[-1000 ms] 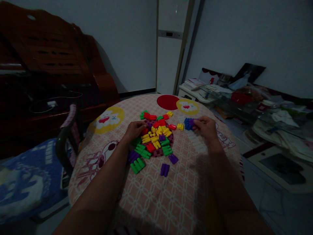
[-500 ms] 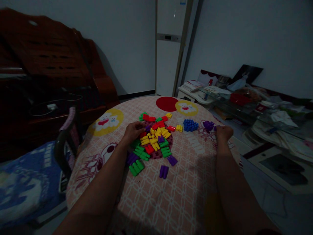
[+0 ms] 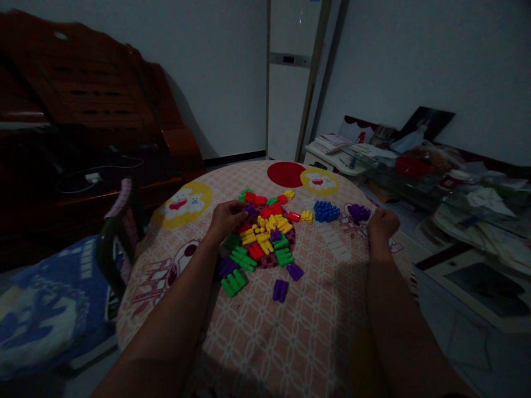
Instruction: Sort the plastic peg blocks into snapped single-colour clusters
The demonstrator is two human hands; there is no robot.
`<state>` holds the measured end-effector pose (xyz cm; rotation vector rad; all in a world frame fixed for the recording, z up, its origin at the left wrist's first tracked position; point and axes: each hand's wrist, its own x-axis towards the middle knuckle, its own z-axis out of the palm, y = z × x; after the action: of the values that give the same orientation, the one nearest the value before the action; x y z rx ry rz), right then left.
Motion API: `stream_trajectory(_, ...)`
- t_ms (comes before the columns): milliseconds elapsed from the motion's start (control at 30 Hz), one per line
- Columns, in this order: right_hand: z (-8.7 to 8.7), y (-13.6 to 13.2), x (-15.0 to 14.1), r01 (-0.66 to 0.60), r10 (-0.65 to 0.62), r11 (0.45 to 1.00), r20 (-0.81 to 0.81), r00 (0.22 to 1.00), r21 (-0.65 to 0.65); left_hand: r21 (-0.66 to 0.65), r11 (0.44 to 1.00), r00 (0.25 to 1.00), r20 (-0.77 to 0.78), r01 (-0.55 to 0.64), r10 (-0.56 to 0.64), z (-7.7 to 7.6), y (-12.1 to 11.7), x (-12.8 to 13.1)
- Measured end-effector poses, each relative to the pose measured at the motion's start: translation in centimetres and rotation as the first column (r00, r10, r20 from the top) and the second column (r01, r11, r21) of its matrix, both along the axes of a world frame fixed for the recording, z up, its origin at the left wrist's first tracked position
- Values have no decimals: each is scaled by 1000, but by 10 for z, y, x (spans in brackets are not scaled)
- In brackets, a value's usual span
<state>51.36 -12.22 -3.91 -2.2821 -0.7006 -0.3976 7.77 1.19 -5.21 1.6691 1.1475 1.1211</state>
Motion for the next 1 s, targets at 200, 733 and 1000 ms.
stream_trajectory(200, 29, 11, -48, -290, 284, 940, 63, 957, 179, -50, 975, 960, 193, 215, -202, 38, -28, 18)
stream_trajectory(733, 29, 6, -201, -896, 946, 319, -157, 283, 308, -124, 923, 913, 244, 364, -327, 40, -55, 54)
stream_trajectory(1000, 41, -6, -206, -932, 970, 208, -58, 234, -296, -151, 910, 918, 151, 387, -366, 37, -58, 58)
